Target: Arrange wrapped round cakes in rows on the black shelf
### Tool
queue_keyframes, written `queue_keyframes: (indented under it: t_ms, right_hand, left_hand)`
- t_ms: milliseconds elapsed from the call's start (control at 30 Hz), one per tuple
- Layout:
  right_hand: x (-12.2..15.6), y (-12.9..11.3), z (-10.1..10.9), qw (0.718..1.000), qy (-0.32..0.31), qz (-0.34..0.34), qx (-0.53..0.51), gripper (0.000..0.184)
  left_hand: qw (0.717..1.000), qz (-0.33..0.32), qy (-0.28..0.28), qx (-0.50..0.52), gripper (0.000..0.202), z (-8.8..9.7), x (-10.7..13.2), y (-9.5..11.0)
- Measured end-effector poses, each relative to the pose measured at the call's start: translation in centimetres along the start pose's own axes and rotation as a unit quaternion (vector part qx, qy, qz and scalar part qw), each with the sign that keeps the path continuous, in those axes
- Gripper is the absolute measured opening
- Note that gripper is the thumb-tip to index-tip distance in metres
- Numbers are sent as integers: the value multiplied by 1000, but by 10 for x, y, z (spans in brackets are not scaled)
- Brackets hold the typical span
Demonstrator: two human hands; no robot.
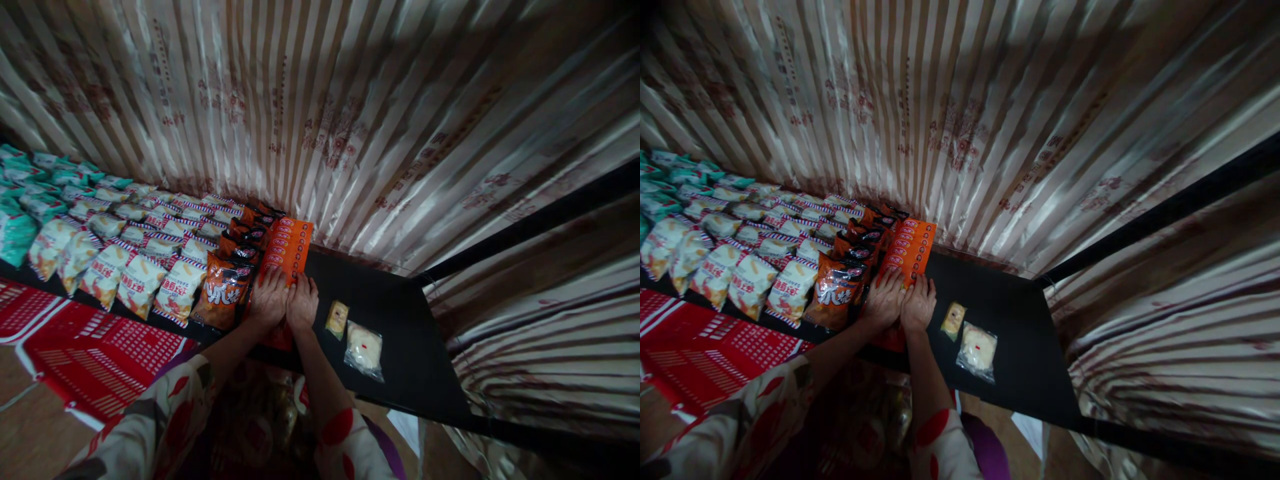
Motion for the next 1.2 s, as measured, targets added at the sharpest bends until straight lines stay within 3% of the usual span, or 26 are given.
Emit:
queue_keyframes:
  t_ms: [567, 800, 1200]
  right_hand:
    - [1, 2, -3, 1000, 2, -2, -2, 46]
    - [-1, 6, -4, 1000, -10, 17, -14, 49]
    - [35, 5, 9, 996, -9, 92, -1, 49]
  left_hand:
    - [1000, 3, 5, 5, 37, 0, -1, 0]
    - [1000, 14, -22, -1, 39, 3, -1, 3]
    - [999, 10, -44, -5, 43, 4, 2, 3]
Point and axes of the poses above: each hand's wrist, its own x-axis away from the middle knuckle, its own z-axis out of the back of the hand, y = z × x, the point moved 4 cm from there along -x, towards the middle knuckle, and after that the axes turned 8 degrees about x, right-handed, at the moved point
